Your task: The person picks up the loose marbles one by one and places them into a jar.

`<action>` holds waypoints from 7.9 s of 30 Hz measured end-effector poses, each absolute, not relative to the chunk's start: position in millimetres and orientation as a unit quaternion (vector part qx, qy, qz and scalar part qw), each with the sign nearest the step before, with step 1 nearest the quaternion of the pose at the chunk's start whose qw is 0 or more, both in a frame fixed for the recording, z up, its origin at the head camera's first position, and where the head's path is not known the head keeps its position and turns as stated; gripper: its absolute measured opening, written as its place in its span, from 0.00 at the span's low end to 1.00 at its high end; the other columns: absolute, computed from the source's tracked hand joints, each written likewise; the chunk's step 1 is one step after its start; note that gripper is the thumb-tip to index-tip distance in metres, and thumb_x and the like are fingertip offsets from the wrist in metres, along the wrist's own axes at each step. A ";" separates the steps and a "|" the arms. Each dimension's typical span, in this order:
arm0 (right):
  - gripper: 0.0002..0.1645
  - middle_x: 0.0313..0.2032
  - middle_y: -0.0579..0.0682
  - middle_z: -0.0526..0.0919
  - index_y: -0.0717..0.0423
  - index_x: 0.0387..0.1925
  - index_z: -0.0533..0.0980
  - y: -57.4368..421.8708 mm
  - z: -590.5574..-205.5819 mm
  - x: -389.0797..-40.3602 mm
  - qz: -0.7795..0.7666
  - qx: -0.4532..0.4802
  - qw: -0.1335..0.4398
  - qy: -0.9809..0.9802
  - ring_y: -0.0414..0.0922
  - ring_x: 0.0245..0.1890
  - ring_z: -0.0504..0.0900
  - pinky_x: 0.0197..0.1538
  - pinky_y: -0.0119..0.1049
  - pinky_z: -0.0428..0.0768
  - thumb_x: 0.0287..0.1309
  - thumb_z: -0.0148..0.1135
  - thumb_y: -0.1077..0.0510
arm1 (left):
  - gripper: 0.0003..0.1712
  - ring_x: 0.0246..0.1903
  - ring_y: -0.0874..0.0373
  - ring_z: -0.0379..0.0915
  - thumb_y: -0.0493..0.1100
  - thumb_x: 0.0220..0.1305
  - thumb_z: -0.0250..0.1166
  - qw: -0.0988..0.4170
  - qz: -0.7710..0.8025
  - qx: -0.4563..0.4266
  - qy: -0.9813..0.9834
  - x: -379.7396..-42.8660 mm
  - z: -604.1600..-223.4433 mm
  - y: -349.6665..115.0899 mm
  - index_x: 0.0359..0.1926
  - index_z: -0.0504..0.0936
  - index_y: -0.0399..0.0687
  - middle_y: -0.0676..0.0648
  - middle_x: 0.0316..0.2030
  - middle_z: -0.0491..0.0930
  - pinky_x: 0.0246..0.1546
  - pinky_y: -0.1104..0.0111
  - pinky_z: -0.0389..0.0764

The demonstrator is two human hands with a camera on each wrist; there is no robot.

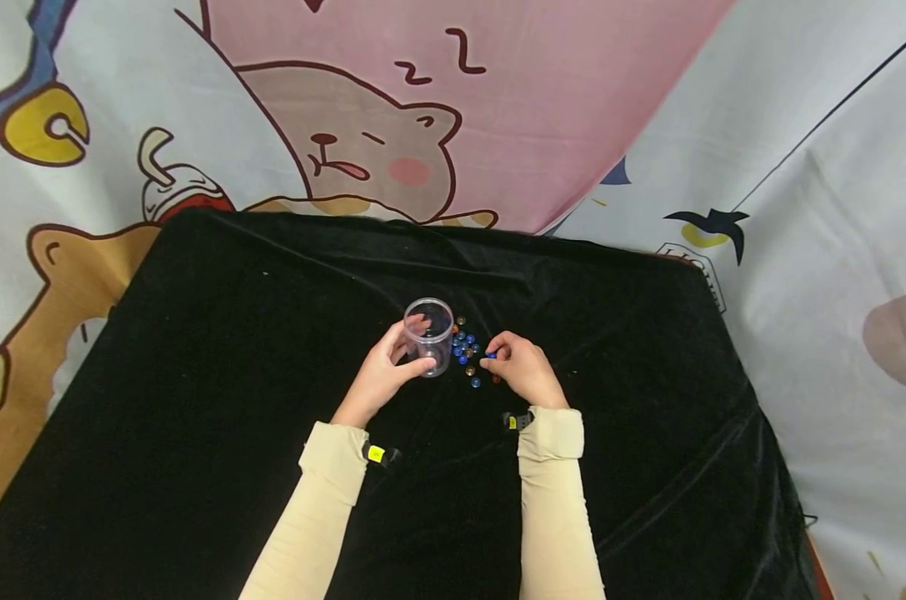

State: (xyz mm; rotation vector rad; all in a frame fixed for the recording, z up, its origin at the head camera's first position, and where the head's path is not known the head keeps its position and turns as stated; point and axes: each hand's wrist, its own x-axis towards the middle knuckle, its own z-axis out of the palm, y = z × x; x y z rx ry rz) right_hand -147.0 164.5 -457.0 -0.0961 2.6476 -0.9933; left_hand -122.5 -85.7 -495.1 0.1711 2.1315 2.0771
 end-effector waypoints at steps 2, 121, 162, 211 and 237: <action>0.09 0.27 0.48 0.79 0.53 0.43 0.78 164.7 -457.3 -147.4 -0.350 -0.032 0.157 0.923 0.43 0.26 0.77 0.34 0.36 0.71 0.66 0.67 0.54 | 0.39 0.74 0.52 0.65 0.42 0.64 0.73 0.080 0.695 0.056 0.713 -122.3 -494.8 -85.8 0.73 0.68 0.54 0.49 0.71 0.73 0.79 0.55 0.59; 0.16 0.50 0.54 0.86 0.55 0.52 0.82 98.8 -427.3 -133.3 -0.611 -0.069 -0.035 0.788 0.56 0.49 0.87 0.56 0.40 0.86 0.68 0.67 0.51 | 0.39 0.72 0.51 0.68 0.43 0.65 0.72 0.081 0.668 0.071 0.736 -121.6 -495.2 -87.4 0.74 0.68 0.57 0.49 0.70 0.74 0.77 0.52 0.64; 0.15 0.47 0.57 0.89 0.57 0.53 0.80 118.2 -429.3 -139.6 -0.586 -0.043 -0.009 0.809 0.50 0.45 0.88 0.49 0.34 0.80 0.74 0.59 0.53 | 0.38 0.73 0.53 0.67 0.40 0.66 0.71 0.076 0.685 0.071 0.721 -122.5 -496.7 -87.8 0.74 0.68 0.54 0.48 0.71 0.74 0.78 0.56 0.62; 0.19 0.35 0.53 0.83 0.56 0.58 0.78 192.0 -445.5 -147.1 -0.424 -0.013 0.166 0.890 0.45 0.29 0.82 0.38 0.35 0.82 0.70 0.61 0.52 | 0.38 0.74 0.56 0.66 0.42 0.66 0.71 0.081 0.684 0.068 0.722 -123.9 -493.6 -89.7 0.74 0.66 0.52 0.51 0.71 0.74 0.78 0.57 0.61; 0.10 0.29 0.49 0.85 0.57 0.43 0.83 178.4 -451.6 -144.0 -0.363 -0.071 0.254 0.893 0.43 0.26 0.81 0.33 0.34 0.80 0.65 0.67 0.54 | 0.39 0.73 0.55 0.66 0.43 0.67 0.70 0.083 0.682 0.067 0.723 -124.0 -498.0 -87.8 0.75 0.66 0.51 0.52 0.70 0.74 0.78 0.55 0.61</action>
